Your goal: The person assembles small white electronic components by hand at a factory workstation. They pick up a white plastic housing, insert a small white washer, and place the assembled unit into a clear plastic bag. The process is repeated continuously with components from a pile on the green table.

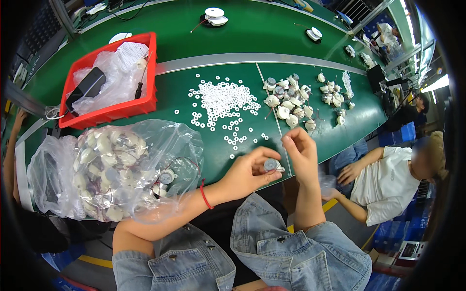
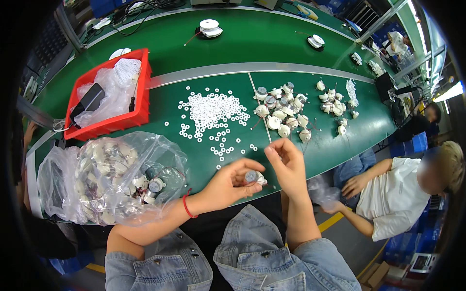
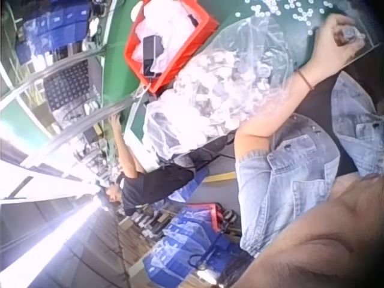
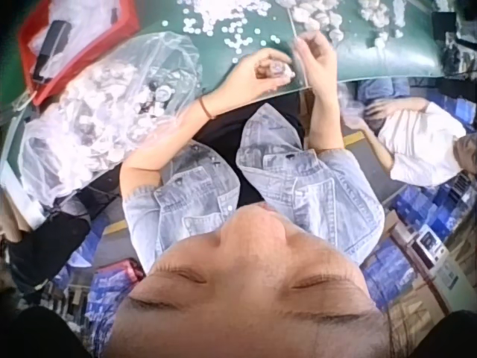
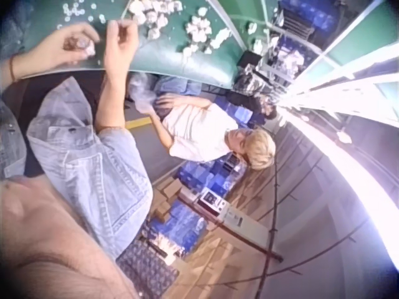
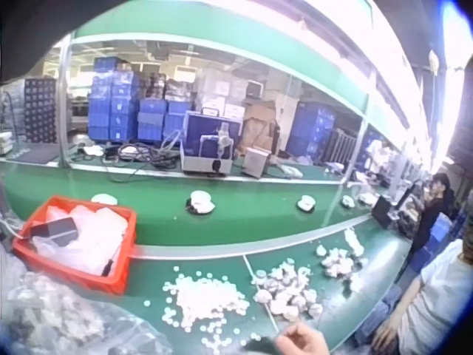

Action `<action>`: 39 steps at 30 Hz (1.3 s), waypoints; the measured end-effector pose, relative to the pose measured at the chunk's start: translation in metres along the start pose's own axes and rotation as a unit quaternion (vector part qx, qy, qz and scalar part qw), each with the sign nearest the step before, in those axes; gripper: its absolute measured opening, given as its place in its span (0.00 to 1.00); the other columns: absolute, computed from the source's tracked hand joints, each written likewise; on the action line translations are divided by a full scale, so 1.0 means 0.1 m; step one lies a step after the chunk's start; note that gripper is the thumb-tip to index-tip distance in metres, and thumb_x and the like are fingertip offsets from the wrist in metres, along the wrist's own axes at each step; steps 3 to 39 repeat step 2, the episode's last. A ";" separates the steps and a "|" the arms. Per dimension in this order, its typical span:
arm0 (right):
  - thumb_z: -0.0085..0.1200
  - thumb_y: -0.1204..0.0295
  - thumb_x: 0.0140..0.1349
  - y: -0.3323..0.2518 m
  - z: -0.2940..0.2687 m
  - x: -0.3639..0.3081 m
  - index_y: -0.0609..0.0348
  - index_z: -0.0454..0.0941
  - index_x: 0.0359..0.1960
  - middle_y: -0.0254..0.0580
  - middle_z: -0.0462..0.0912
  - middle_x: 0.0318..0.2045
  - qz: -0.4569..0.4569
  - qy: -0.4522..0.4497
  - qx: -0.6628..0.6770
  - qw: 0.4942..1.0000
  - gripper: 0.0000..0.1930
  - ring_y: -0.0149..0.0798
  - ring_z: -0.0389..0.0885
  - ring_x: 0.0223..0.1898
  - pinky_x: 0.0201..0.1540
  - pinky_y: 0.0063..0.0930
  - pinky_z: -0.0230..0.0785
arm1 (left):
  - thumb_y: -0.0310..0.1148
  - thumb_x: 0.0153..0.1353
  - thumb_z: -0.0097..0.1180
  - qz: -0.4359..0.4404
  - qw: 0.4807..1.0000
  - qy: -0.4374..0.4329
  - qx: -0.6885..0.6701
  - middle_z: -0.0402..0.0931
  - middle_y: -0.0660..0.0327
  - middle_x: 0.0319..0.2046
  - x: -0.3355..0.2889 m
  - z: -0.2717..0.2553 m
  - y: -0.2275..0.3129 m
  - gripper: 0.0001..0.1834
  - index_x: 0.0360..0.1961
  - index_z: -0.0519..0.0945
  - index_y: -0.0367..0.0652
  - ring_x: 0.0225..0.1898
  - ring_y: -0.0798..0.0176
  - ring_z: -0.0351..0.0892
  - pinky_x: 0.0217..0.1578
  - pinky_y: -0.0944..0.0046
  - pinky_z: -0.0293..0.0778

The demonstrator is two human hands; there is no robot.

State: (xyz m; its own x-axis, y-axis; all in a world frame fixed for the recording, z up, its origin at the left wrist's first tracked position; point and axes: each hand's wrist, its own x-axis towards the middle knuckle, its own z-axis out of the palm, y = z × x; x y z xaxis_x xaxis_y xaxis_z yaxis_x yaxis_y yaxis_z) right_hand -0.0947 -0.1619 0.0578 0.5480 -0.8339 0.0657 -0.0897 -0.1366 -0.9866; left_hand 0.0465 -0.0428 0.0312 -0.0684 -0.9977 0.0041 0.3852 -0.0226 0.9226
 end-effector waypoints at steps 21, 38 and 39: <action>0.55 0.75 0.67 -0.09 -0.12 -0.12 0.60 0.76 0.37 0.31 0.76 0.32 -0.023 -0.071 0.030 0.997 0.03 0.24 0.72 0.36 0.40 0.18 0.63 | 0.29 0.67 0.58 0.026 0.999 0.033 -0.006 0.80 0.61 0.43 0.00 -0.02 -0.04 0.23 0.60 0.66 0.42 0.47 0.70 0.80 0.49 0.70 0.76; 0.55 0.75 0.67 -0.09 -0.12 -0.12 0.60 0.76 0.37 0.31 0.76 0.32 -0.023 -0.071 0.030 0.997 0.03 0.24 0.72 0.36 0.40 0.18 0.63 | 0.29 0.67 0.58 0.026 0.999 0.033 -0.006 0.80 0.61 0.43 0.00 -0.02 -0.04 0.23 0.60 0.66 0.42 0.47 0.70 0.80 0.49 0.70 0.76; 0.55 0.75 0.67 -0.09 -0.12 -0.12 0.60 0.76 0.37 0.31 0.76 0.32 -0.023 -0.071 0.030 0.997 0.03 0.24 0.72 0.36 0.40 0.18 0.63 | 0.29 0.67 0.58 0.026 0.999 0.033 -0.006 0.80 0.61 0.43 0.00 -0.02 -0.04 0.23 0.60 0.66 0.42 0.47 0.70 0.80 0.49 0.70 0.76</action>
